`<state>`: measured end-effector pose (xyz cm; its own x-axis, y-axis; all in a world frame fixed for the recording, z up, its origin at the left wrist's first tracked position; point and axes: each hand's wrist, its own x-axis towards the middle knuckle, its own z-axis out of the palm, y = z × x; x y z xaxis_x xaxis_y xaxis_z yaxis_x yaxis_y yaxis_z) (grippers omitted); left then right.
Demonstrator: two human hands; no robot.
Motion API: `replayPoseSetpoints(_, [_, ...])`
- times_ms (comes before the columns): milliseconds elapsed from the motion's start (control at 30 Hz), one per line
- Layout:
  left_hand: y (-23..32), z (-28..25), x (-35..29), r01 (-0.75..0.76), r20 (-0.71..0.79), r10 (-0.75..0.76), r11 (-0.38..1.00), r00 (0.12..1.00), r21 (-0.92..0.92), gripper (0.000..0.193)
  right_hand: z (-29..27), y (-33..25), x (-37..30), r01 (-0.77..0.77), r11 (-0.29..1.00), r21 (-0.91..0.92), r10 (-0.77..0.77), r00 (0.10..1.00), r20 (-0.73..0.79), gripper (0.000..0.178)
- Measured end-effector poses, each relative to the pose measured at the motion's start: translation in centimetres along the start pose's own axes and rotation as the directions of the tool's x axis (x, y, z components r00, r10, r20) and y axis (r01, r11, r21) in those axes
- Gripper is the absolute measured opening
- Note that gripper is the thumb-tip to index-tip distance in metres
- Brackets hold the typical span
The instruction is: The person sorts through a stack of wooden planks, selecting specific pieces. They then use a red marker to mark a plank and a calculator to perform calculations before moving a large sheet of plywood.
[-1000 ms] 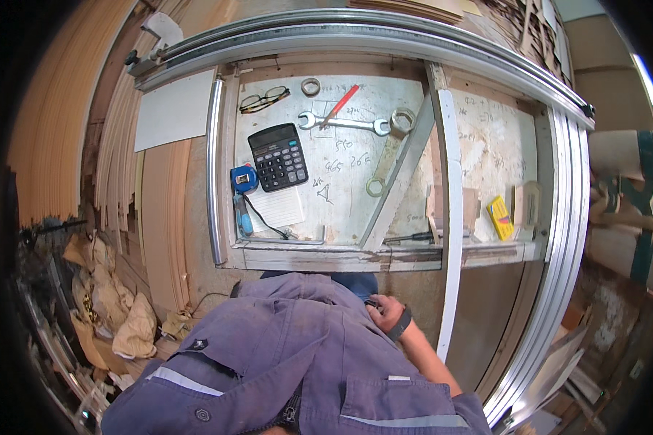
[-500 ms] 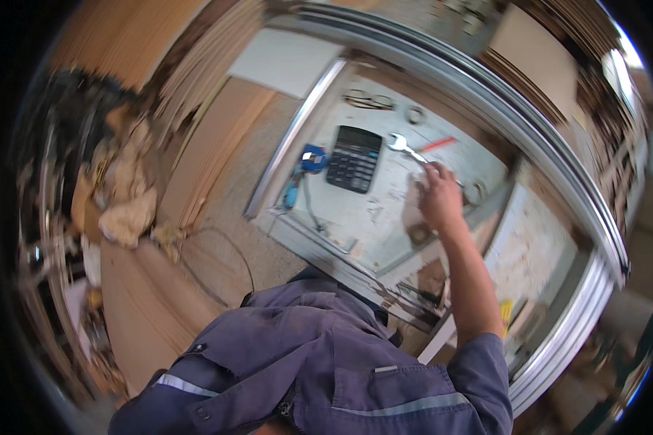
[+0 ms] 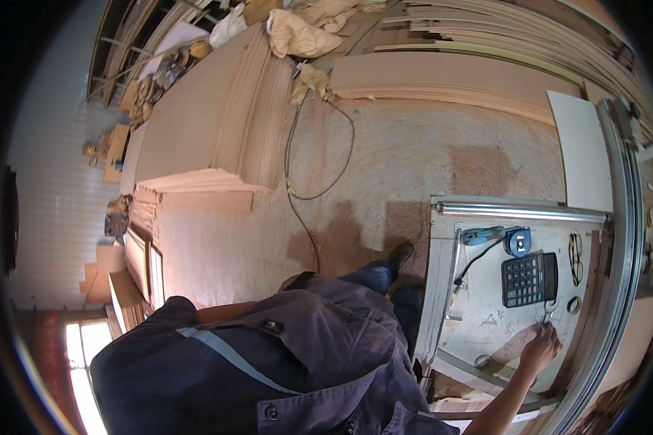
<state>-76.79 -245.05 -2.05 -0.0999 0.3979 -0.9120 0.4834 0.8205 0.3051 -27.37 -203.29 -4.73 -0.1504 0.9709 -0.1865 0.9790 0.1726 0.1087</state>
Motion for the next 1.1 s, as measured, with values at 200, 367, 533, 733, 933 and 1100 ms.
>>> replayPoseSetpoints(200, [-4.3, 5.8, -4.2, 0.166, 0.034, -0.163, 0.977, 0.986, -0.133, 0.051, -0.4, 0.9, 0.1, 0.046, 0.999, 0.02, -0.047, 0.999, 0.027, 0.031])
replayPoseSetpoints(367, [-7.4, 8.0, -6.4, 0.222, 0.057, -0.215, 0.953, 0.975, -0.205, 0.051, 0.6, 2.1, -0.1, 0.069, 0.997, -0.019, -0.07, 0.995, -0.076, 0.036])
replayPoseSetpoints(533, [-10.9, 7.8, -6.3, 0.208, 0.069, -0.197, 0.941, 0.978, -0.267, 0.05, 1.3, 5.5, 1.4, 0.123, 0.961, 0.248, -0.029, 0.936, -0.35, 0.037])
replayPoseSetpoints(733, [-15.8, 6.4, -3.4, 0.105, 0.045, -0.094, 0.921, 0.994, -0.376, 0.049, -8.5, -9.3, -2.1, -0.012, 0.737, 0.676, 0.208, 0.955, -0.21, 0.034])
replayPoseSetpoints(933, [-27.0, 2.7, -3.6, 0.047, 0.01, -0.048, 0.875, 0.999, -0.482, 0.048, -7.8, -35.5, -12.0, -0.081, 0.4, 0.913, -0.255, 0.947, 0.196, 0.052])
replayPoseSetpoints(1100, [-35.6, -2.9, -4.6, -0.008, -0.255, -0.152, 0.845, 0.955, -0.534, 0.047, -3.9, -53.1, -19.1, -0.509, 0.32, 0.799, -0.575, 0.567, 0.591, 0.015])
